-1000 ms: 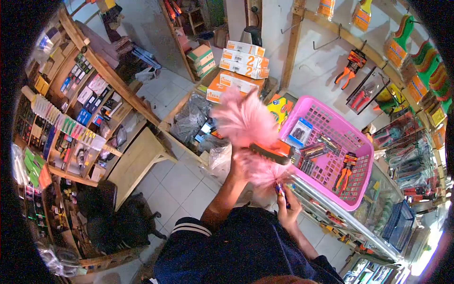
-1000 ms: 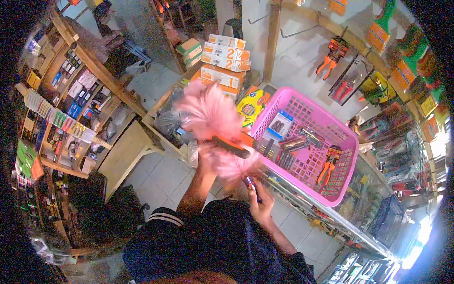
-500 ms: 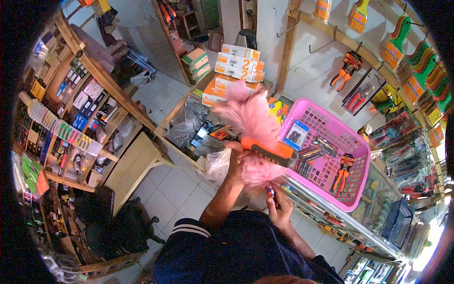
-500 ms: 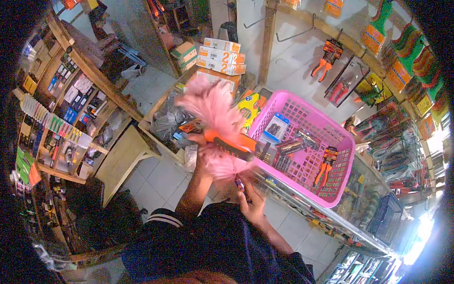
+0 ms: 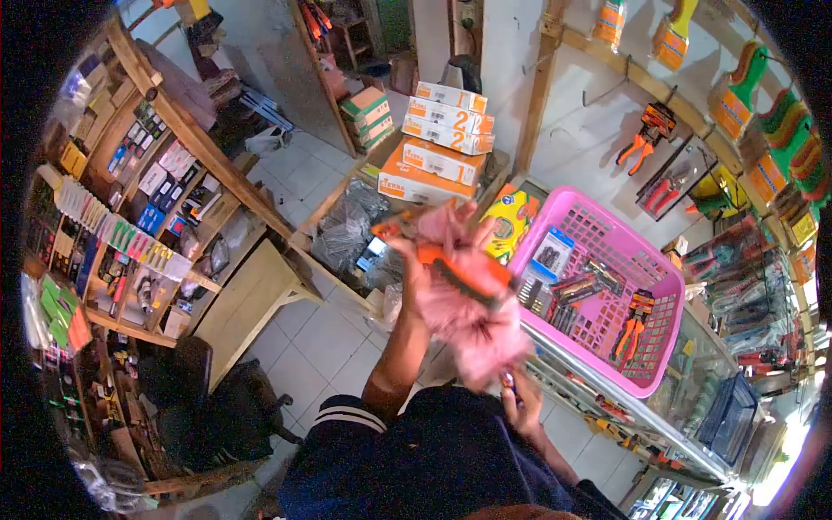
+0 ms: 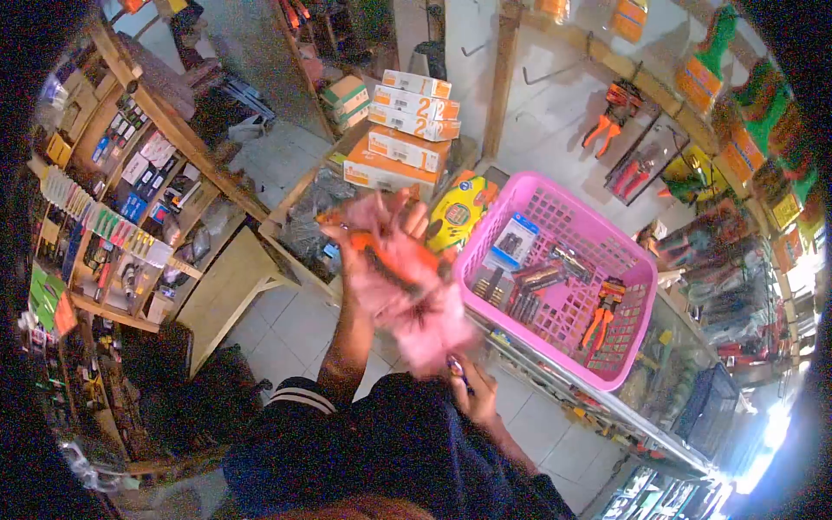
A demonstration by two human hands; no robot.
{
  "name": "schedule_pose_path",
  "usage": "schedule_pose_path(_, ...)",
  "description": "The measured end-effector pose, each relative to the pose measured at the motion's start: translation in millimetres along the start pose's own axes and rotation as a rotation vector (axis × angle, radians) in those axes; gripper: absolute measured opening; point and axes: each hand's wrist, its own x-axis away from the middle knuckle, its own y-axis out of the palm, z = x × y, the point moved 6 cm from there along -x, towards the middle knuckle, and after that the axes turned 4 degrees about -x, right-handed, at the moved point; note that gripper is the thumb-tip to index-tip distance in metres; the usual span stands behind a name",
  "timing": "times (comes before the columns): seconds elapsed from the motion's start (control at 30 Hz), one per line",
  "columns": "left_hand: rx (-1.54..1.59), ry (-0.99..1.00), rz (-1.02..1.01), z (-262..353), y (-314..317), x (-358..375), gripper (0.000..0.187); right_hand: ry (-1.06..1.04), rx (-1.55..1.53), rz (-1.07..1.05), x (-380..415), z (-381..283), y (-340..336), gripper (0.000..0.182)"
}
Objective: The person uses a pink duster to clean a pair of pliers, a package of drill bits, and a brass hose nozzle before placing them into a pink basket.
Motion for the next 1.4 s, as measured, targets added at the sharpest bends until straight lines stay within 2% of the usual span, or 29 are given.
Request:
schedule_pose_path(0.07, -0.303, -0.070, 0.053, 19, -22, 2, 0.105, -0.053, 0.132, 0.027, 23, 4, -19, 0.033)
schedule_pose_path(0.13, -0.551, -0.004, 0.373, 28, -17, 6, 0.104, -0.020, 0.075, 0.011, 18, -10, -26, 0.033)
schedule_pose_path(0.17, -0.530, -0.020, 0.331, 30, -20, 4, 0.102, -0.006, 0.047, 0.009, 16, -14, -28, 0.033)
schedule_pose_path(0.23, -0.078, 0.019, 0.167, 26, -6, -7, 0.101, -0.006, 0.049, 0.005, 21, -11, -34, 0.033)
schedule_pose_path(0.3, 0.105, 0.090, 0.184, 41, -9, -8, 0.091, 0.051, 0.036, 0.007, 37, -3, -41, 0.034)
schedule_pose_path(0.4, 0.050, 0.268, 0.148, 72, -8, -20, 0.081, 0.023, 0.102, 0.139, 59, 11, -60, 0.037)
schedule_pose_path(0.47, 0.054, 0.258, 0.202, 76, -7, -21, 0.075, -0.067, 0.243, 0.246, 68, 16, -78, 0.044)
schedule_pose_path(0.5, 0.059, 0.244, 0.212, 74, -6, -20, 0.076, 0.014, 0.224, 0.310, 65, 16, -88, 0.046)
schedule_pose_path(0.6, 0.120, 0.182, 0.263, 59, -9, -19, 0.076, 0.182, 0.095, 0.532, 52, 2, -115, 0.054)
schedule_pose_path(0.7, 0.176, 0.093, 0.245, 45, -23, -20, 0.073, 0.303, 0.169, 0.401, 17, -12, -151, 0.048)
schedule_pose_path(0.73, 0.096, 0.089, 0.265, 39, -30, -19, 0.066, 0.363, 0.225, 0.377, 6, -14, -163, 0.043)
schedule_pose_path(0.77, 0.043, -0.001, 0.245, 31, -34, -19, 0.062, 0.422, 0.282, 0.349, -6, -16, -174, 0.038)
schedule_pose_path(0.8, -0.011, -0.090, 0.219, 22, -36, -21, 0.057, 0.424, 0.329, 0.332, -13, -14, -185, 0.035)
schedule_pose_path(0.87, -0.380, -0.087, 0.422, 5, -33, -16, 0.046, 0.388, 0.571, 0.216, -40, -30, -193, 0.033)
schedule_pose_path(0.97, -0.467, -0.192, 0.404, -20, -35, -13, 0.044, 0.372, 0.746, 0.023, -58, -27, -200, 0.034)
schedule_pose_path(1.03, -0.492, -0.301, 0.404, -36, -30, -15, 0.044, 0.331, 0.756, 0.034, -60, -23, -206, 0.036)
schedule_pose_path(1.07, -0.508, -0.323, 0.359, -43, -33, -14, 0.045, 0.309, 0.759, 0.038, -59, -19, -207, 0.037)
schedule_pose_path(1.1, -0.498, -0.382, 0.311, -50, -35, -14, 0.046, 0.416, 0.730, 0.041, -54, -9, -212, 0.036)
schedule_pose_path(1.2, -0.600, -0.518, 0.198, -70, -31, -14, 0.051, 0.515, 0.868, -0.069, -43, 4, -219, 0.038)
schedule_pose_path(1.3, -0.718, -0.631, 0.117, -87, -26, -14, 0.060, 0.634, 0.736, -0.004, -43, 3, -226, 0.039)
schedule_pose_path(1.33, -0.808, -0.662, 0.115, -92, -25, -14, 0.061, 0.517, 0.797, 0.055, -49, -5, -227, 0.038)
schedule_pose_path(1.4, -0.729, -0.723, 0.085, -105, -26, -14, 0.062, 0.287, 0.911, 0.172, -58, -23, -225, 0.038)
